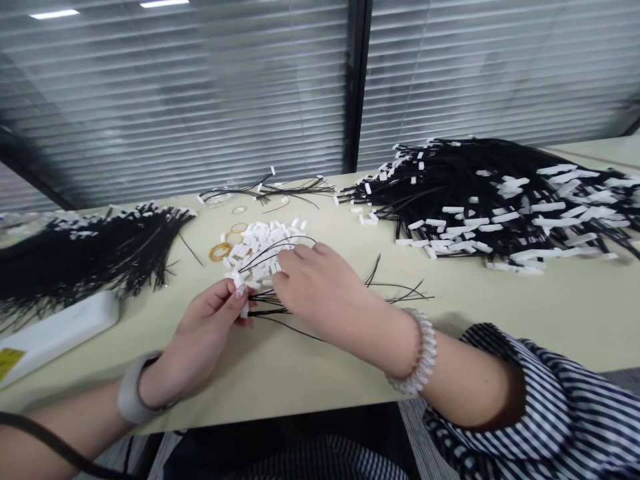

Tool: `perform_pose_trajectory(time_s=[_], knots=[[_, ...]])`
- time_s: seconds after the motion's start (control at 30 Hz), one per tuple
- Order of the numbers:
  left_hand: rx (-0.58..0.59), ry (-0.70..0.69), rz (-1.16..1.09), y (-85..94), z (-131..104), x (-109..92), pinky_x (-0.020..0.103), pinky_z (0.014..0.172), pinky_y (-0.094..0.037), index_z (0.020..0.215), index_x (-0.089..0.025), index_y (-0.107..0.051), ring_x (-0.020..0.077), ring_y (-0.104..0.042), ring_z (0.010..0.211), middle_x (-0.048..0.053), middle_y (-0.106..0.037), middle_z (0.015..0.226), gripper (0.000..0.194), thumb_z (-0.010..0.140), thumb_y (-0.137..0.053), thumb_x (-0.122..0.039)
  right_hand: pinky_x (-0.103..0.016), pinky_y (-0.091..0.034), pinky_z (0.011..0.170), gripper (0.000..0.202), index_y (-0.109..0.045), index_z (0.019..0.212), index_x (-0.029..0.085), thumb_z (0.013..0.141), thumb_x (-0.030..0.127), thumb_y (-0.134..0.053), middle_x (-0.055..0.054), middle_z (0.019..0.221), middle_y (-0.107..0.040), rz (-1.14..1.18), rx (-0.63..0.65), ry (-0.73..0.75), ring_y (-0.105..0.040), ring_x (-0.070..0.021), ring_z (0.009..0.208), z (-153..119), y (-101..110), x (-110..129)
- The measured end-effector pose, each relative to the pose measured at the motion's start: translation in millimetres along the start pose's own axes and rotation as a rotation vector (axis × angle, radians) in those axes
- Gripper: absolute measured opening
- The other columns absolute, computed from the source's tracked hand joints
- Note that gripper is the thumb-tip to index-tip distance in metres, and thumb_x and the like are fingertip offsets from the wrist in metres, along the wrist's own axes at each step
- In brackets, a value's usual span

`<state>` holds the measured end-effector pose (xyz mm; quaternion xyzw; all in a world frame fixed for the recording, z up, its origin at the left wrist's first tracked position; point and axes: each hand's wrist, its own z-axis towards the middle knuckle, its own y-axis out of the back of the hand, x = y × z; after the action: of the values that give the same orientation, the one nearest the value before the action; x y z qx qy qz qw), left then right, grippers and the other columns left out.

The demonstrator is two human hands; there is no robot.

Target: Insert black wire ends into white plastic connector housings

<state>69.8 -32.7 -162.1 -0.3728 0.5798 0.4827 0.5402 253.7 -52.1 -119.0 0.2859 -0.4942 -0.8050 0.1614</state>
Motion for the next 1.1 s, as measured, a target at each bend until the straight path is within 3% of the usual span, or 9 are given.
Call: perform_pose_trajectory(time_s=[0.1, 0.17, 0.33, 0.4, 0.47, 0.53, 0.67, 0.83, 1.1], knots=[[-0.011, 0.009, -0.026, 0.6, 1.3, 3.2, 0.021, 0.054, -0.039, 0.072, -0.016, -0.053, 0.0080, -0.048, 0.055, -0.002, -0.055, 0.068, 0.018, 0.084, -0.052, -0.030, -0.030, -0.028, 0.052, 0.014, -0.055, 0.068, 0.016, 0.077, 0.009, -0.048, -0.005, 0.059, -0.055, -0.074, -0.055, -0.210, -0.047, -0.0156, 0.055, -4.5, 8.7, -20.0], [-0.016, 0.018, -0.047, 1.3, 1.5, 5.2, 0.021, 0.055, -0.040, 0.075, -0.016, -0.054, 0.0086, -0.049, 0.057, -0.002, -0.056, 0.069, 0.017, 0.084, -0.052, -0.031, -0.030, -0.033, 0.051, 0.014, -0.059, 0.071, 0.016, 0.080, 0.014, -0.050, -0.004, 0.057, -0.057, -0.015, -0.216, -0.381, -0.050, -0.0151, 0.053, -7.4, 13.7, -34.3], [-0.024, 0.012, -0.065, 2.2, 0.7, 6.5, 0.023, 0.060, -0.041, 0.077, -0.017, -0.056, 0.0113, -0.053, 0.066, -0.001, -0.058, 0.070, 0.019, 0.083, -0.053, -0.034, -0.033, -0.049, 0.079, 0.018, -0.060, 0.099, 0.015, 0.085, 0.016, -0.048, -0.008, 0.103, -0.063, 0.733, -0.885, -0.553, -0.061, -0.0160, 0.092, -5.4, 23.7, -45.7], [-0.033, 0.007, -0.070, 1.9, 0.7, 6.8, 0.024, 0.064, -0.042, 0.077, -0.017, -0.056, 0.0129, -0.057, 0.070, 0.000, -0.060, 0.071, 0.018, 0.083, -0.054, -0.033, -0.030, -0.050, 0.074, 0.019, -0.057, 0.101, 0.017, 0.089, 0.016, -0.042, -0.007, 0.102, -0.061, 0.950, -1.001, -0.634, -0.062, -0.0124, 0.085, -2.5, 25.2, -40.3], [-0.032, 0.011, -0.085, 1.6, 0.8, 7.6, 0.025, 0.067, -0.042, 0.076, -0.017, -0.056, 0.0139, -0.059, 0.072, 0.000, -0.061, 0.072, 0.019, 0.083, -0.053, -0.034, -0.027, -0.049, 0.062, 0.024, -0.052, 0.109, 0.020, 0.087, 0.014, -0.044, -0.004, 0.086, -0.062, 1.053, -0.948, -0.667, -0.060, -0.0104, 0.072, -0.6, 23.4, -32.1], [-0.017, 0.008, -0.101, 1.6, 0.8, 8.8, 0.026, 0.069, -0.042, 0.077, -0.017, -0.056, 0.0140, -0.059, 0.073, 0.000, -0.062, 0.072, 0.019, 0.084, -0.052, -0.034, -0.023, -0.046, 0.053, 0.032, -0.050, 0.114, 0.020, 0.082, 0.012, -0.051, 0.001, 0.069, -0.060, 1.095, -0.726, -0.612, -0.059, -0.0103, 0.064, 0.3, 18.3, -22.7], [0.030, -0.016, -0.111, 2.1, 0.0, 8.9, 0.026, 0.072, -0.042, 0.080, -0.017, -0.057, 0.0135, -0.057, 0.075, 0.000, -0.060, 0.077, 0.017, 0.084, -0.053, -0.033, -0.019, -0.044, 0.059, 0.008, -0.062, 0.080, 0.017, 0.079, 0.012, -0.055, 0.002, 0.071, -0.062, 0.916, -0.342, -0.409, -0.057, -0.0075, 0.066, 2.9, 3.4, -5.2], [0.059, -0.043, -0.053, 2.1, -1.5, 4.8, 0.025, 0.071, -0.041, 0.073, -0.016, -0.056, 0.0132, -0.053, 0.074, 0.001, -0.059, 0.074, 0.017, 0.082, -0.054, -0.031, -0.018, -0.036, 0.056, 0.014, -0.056, 0.069, 0.015, 0.082, 0.013, -0.050, 0.003, 0.066, -0.059, 0.692, -0.299, -0.393, -0.050, -0.0059, 0.061, 7.5, -7.0, 3.0], [0.051, -0.067, -0.008, 1.8, -3.0, 4.0, 0.024, 0.065, -0.040, 0.070, -0.017, -0.056, 0.0131, -0.051, 0.068, 0.000, -0.058, 0.069, 0.020, 0.082, -0.054, -0.032, -0.021, -0.031, 0.055, 0.017, -0.049, 0.066, 0.015, 0.082, 0.017, -0.047, 0.001, 0.063, -0.055, 0.591, -0.291, -0.398, -0.045, -0.0078, 0.057, 8.5, -8.5, 7.5]])
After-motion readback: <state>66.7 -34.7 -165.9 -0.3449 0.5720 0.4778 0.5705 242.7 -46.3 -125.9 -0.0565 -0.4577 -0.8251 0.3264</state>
